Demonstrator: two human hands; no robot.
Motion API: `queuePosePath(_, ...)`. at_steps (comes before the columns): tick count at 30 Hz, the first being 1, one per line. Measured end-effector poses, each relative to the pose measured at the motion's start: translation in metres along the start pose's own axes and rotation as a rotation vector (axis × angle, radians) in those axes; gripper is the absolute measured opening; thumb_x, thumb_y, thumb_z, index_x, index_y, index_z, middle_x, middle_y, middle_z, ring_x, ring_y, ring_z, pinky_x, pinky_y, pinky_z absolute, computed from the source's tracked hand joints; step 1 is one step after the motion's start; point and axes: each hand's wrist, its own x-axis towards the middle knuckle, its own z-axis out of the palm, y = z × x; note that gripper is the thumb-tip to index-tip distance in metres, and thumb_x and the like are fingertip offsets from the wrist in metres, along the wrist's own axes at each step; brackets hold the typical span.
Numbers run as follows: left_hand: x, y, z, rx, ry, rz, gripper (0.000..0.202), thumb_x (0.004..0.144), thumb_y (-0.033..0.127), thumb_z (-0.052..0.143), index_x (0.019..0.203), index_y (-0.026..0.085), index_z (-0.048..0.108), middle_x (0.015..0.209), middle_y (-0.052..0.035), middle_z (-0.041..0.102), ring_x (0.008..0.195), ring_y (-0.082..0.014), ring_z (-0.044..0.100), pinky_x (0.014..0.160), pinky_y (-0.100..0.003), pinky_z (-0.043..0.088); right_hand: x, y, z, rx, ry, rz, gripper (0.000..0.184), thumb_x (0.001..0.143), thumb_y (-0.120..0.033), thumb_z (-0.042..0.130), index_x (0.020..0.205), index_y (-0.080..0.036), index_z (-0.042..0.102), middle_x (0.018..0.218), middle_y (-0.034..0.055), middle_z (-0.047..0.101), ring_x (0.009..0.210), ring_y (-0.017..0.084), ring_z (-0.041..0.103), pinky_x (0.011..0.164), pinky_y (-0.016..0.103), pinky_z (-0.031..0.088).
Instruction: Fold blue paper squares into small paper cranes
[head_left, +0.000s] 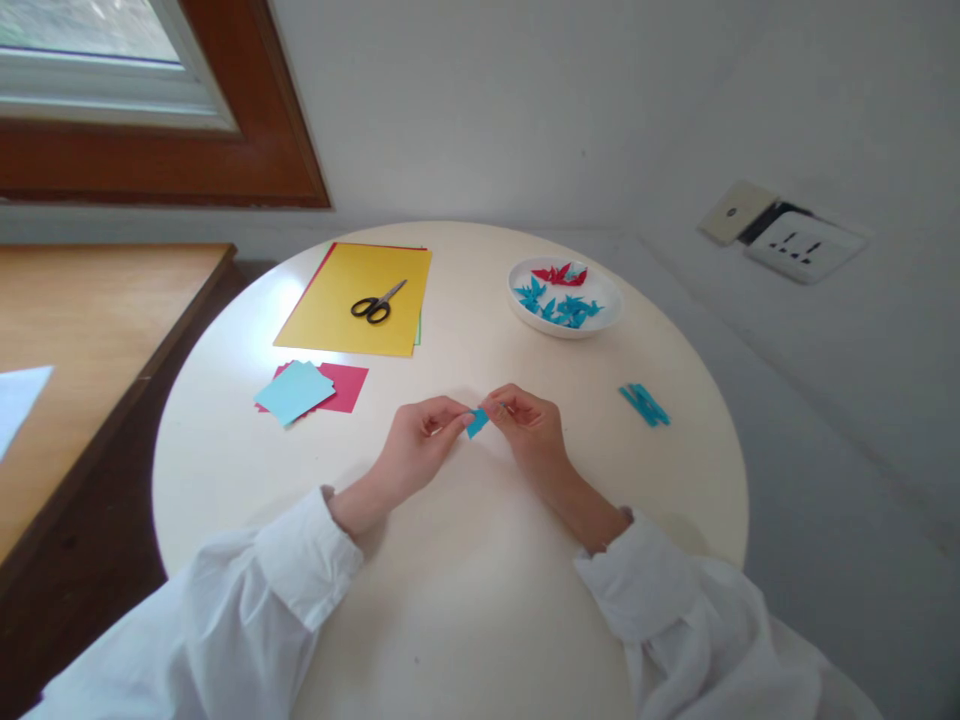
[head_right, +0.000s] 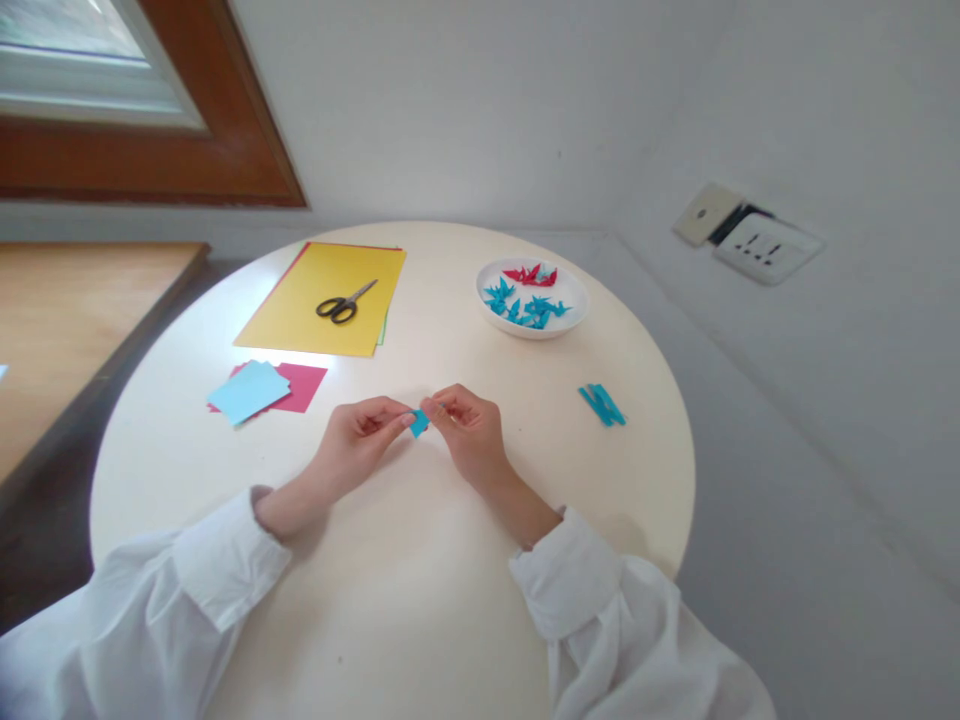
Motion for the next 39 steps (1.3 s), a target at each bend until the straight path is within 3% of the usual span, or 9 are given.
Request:
queuePosePath(4, -0.0008, 0.0020, -0.0004, -0.012, -0.008, 0.016, 0.026, 0.076, 0.036, 0.057, 0.064, 0.014, 0.061, 0.055, 0.0001, 0.058, 0.050, -0.0085, 0.043, 0.045, -0.019, 0.032, -0.0002, -0.0011, -0.0003, -0.002, 0.001, 0.003, 0.021, 0.069, -0.035, 0.065, 0.058, -0.019, 0.059, 0.058, -0.0022, 0.056, 0.057, 0.011, 0.049, 0.056, 0.025, 0.040)
queuePosePath(10, -0.0006, 0.0000, 0.0011, -0.045, -0.041, -0.071, 0.028, 0.076, 0.038, 0.057, 0.065, 0.013, 0.060, 0.053, 0.0010, 0.054, 0.048, -0.0076, 0.041, 0.044, -0.019, 0.029, -0.0004, -0.0027, -0.0001, 0.049, 0.006, 0.031, 0.020, 0.068, -0.033, 0.066, 0.056, -0.019, 0.058, 0.056, -0.0026, 0.055, 0.055, 0.010, 0.048, 0.053, 0.024, 0.040)
queuePosePath(18, 0.0001, -0.0023, 0.0028, -0.031, -0.099, -0.063, 0.021, 0.077, 0.026, 0.056, 0.065, 0.012, 0.064, 0.063, -0.0033, 0.065, 0.057, -0.0106, 0.054, 0.052, -0.021, 0.040, -0.0002, -0.0017, 0.0008, 0.068, 0.000, 0.038, 0.019, 0.068, -0.033, 0.066, 0.058, -0.019, 0.058, 0.058, -0.0024, 0.057, 0.055, 0.011, 0.051, 0.053, 0.024, 0.041)
queuePosePath(23, 0.0001, -0.0014, 0.0012, 0.038, -0.095, -0.030, 0.019, 0.078, 0.018, 0.051, 0.063, 0.014, 0.061, 0.059, -0.0006, 0.063, 0.054, -0.0093, 0.053, 0.052, -0.020, 0.040, -0.0010, -0.0017, 0.0018, -0.003, -0.062, 0.038, 0.014, 0.066, -0.030, 0.068, 0.063, -0.019, 0.060, 0.061, -0.0016, 0.060, 0.058, 0.011, 0.053, 0.053, 0.024, 0.042)
queuePosePath(29, -0.0006, -0.0034, 0.0024, 0.033, -0.122, -0.037, 0.019, 0.079, 0.027, 0.052, 0.070, 0.013, 0.061, 0.061, -0.0013, 0.061, 0.055, -0.0101, 0.051, 0.051, -0.020, 0.039, 0.0002, 0.0014, 0.0001, -0.018, -0.019, 0.004, 0.013, 0.069, -0.029, 0.064, 0.062, -0.019, 0.057, 0.061, -0.0018, 0.058, 0.059, 0.012, 0.053, 0.056, 0.025, 0.043)
queuePosePath(39, -0.0029, -0.0059, 0.0014, 0.229, -0.084, 0.060, 0.019, 0.081, 0.020, 0.042, 0.072, 0.014, 0.058, 0.062, -0.0003, 0.056, 0.057, -0.0100, 0.044, 0.053, -0.021, 0.035, -0.0008, -0.0009, -0.0001, -0.151, -0.056, -0.051, 0.010, 0.072, -0.026, 0.060, 0.065, -0.019, 0.058, 0.066, -0.0010, 0.058, 0.064, 0.012, 0.053, 0.059, 0.025, 0.042)
